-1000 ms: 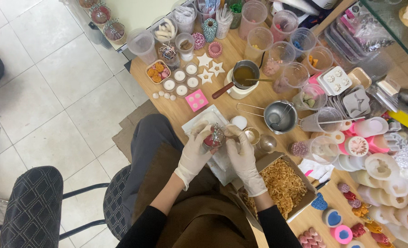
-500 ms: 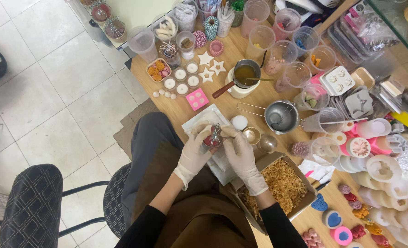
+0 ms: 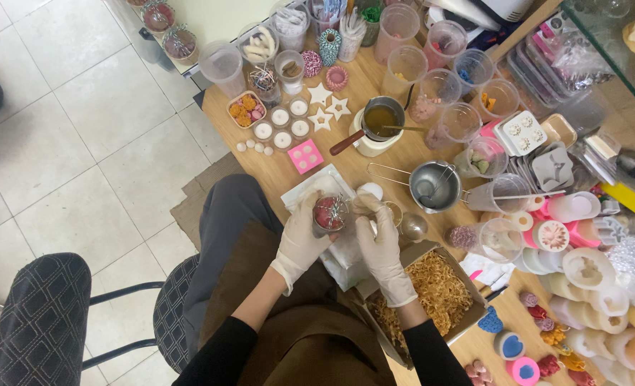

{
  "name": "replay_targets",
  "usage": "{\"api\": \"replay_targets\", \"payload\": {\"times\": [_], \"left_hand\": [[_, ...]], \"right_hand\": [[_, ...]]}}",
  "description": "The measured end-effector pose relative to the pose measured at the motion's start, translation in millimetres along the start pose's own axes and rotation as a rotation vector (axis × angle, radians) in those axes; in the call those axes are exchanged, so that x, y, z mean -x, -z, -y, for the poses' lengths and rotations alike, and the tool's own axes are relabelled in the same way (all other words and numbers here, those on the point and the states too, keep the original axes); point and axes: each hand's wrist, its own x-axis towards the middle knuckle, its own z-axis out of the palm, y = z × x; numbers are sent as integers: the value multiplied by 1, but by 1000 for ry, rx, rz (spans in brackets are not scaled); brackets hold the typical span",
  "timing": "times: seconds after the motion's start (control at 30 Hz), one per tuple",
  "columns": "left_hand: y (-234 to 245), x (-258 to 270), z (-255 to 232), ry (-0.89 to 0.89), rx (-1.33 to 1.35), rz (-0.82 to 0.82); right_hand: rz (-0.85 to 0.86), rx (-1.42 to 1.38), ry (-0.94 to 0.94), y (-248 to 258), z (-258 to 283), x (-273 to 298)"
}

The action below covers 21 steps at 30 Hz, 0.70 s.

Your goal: The person assembles a clear plastic sphere ornament containing decorative fillers and places it in a row with others, then uses a thin metal rod to stir melted wax in a pot and pours the wax into a pink silicone mold.

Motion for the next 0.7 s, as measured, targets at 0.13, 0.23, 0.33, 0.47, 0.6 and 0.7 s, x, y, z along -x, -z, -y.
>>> {"api": "replay_targets", "payload": {"times": [0.13, 0.23, 0.33, 0.47, 0.6, 0.7], "left_hand": [[-4, -3, 9, -51, -15, -52], [1, -2, 7, 28, 78, -63], [19, -8, 3, 131, 119, -109], [61, -22, 6, -39, 57, -318], [118, -52, 24, -48, -117, -493], [158, -76, 37, 32, -84, -559]], "right_hand": [[-24, -176, -133, 3, -11, -7], [-17, -217, -119, 7, -15, -21], [-10, -216, -69, 6, -11, -42], [58, -261, -110, -7, 13, -81], [185, -199, -10, -45, 43, -137], [342, 61, 166, -75, 62, -181]]}}
